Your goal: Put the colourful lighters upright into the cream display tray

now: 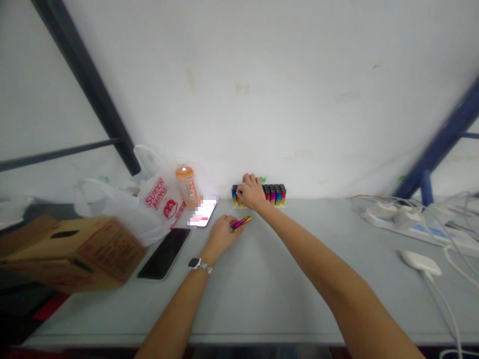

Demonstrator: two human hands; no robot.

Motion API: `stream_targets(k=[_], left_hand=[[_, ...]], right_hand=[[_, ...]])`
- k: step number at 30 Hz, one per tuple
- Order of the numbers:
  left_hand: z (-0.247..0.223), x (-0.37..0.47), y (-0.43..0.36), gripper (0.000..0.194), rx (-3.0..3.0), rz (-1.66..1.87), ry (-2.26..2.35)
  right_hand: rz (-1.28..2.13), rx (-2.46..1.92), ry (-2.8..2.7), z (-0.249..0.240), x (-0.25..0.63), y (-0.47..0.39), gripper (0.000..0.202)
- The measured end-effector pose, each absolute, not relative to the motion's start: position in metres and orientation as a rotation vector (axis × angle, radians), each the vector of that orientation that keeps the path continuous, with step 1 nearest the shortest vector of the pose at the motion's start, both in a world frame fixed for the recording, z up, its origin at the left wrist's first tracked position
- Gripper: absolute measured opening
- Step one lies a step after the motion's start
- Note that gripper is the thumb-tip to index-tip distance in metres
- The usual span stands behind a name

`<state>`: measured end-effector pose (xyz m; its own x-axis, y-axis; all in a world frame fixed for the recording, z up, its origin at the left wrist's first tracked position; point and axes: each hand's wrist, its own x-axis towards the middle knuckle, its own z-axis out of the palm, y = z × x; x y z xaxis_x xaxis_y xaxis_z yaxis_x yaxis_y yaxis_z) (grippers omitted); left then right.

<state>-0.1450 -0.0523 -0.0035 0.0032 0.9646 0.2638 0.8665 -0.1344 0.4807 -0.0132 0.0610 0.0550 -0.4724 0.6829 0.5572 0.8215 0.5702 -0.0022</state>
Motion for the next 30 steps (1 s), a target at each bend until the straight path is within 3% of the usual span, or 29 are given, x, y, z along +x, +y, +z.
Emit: stream_targets(k=[6,11,19,25,30], left_hand=[[0.000,-0.146,-0.052,0.028,1.966,0.749,2.068],[-0.001,-0.145,-0.049,0.031,2.007,0.698,2.046],[-0.002,-0.137,-0.041,0.019,1.927,1.347,1.533],[0.010,-0.116,-0.050,0.032,1.483,1.648,0.979],[0.016,-0.103,-0.062,0.045,1.290,1.668,0.947]], right_hand=[[-0.367,-1.185,-2.271,0.050,-0.005,0.034,0.035],[-0.195,-1.171,-2.116,0.022,0.009,0.002,0.023],[0.233,-1.044,-1.735,-0.013,0.028,-0.015,0.023],[0.500,-1.115,-1.518,-0.021,0.034,-0.014,0.030],[0.601,-1.083,-1.578,-0.024,0.032,-0.014,0.038]])
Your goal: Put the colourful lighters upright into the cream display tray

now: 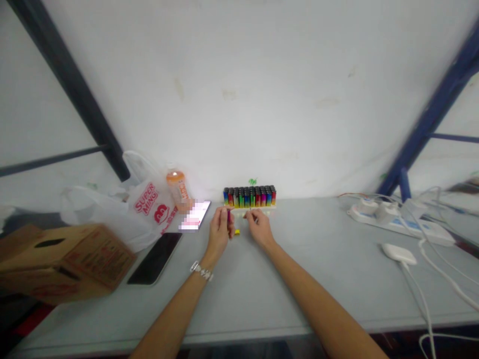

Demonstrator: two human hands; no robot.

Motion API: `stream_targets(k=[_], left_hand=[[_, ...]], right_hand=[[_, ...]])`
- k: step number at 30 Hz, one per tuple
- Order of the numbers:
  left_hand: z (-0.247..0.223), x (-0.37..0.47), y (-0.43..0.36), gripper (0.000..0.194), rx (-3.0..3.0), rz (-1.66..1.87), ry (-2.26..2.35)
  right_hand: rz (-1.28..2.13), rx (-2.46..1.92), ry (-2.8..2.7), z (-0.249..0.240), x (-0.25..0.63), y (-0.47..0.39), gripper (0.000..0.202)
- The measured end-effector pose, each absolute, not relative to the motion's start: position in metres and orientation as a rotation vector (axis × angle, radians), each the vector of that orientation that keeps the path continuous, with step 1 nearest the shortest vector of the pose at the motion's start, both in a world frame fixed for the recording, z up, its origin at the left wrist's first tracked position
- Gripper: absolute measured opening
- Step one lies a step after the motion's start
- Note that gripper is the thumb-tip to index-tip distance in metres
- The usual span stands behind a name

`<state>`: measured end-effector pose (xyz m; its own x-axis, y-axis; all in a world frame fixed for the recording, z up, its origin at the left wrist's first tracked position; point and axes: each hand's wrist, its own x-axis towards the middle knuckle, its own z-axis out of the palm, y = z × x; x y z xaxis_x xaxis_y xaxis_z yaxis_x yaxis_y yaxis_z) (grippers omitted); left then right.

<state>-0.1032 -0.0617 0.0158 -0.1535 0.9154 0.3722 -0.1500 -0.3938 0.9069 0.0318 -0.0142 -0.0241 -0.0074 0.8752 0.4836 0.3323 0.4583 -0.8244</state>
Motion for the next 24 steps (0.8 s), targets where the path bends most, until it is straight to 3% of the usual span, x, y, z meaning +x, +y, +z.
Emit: stream_targets(k=[7,15,24], left_hand=[[0.0184,-0.1064,-0.0631,0.060,1.111,1.527,1.115],[0.0220,-0.1070,-0.0620,0.045,0.958,1.529,1.186],[0.0199,-0.1091,-0.0650,0.070,0.923,1.386,1.069]], right_hand=[[0.701,-1.104,-1.688,-0.0228,0.0319,-0.0162,0.049],[0.724,-1.137,-1.761,-0.0209,0.0304,-0.0189,0.050],[0.743,-1.149,-1.797,-0.0210,0.0300,-0.0190,0.053]])
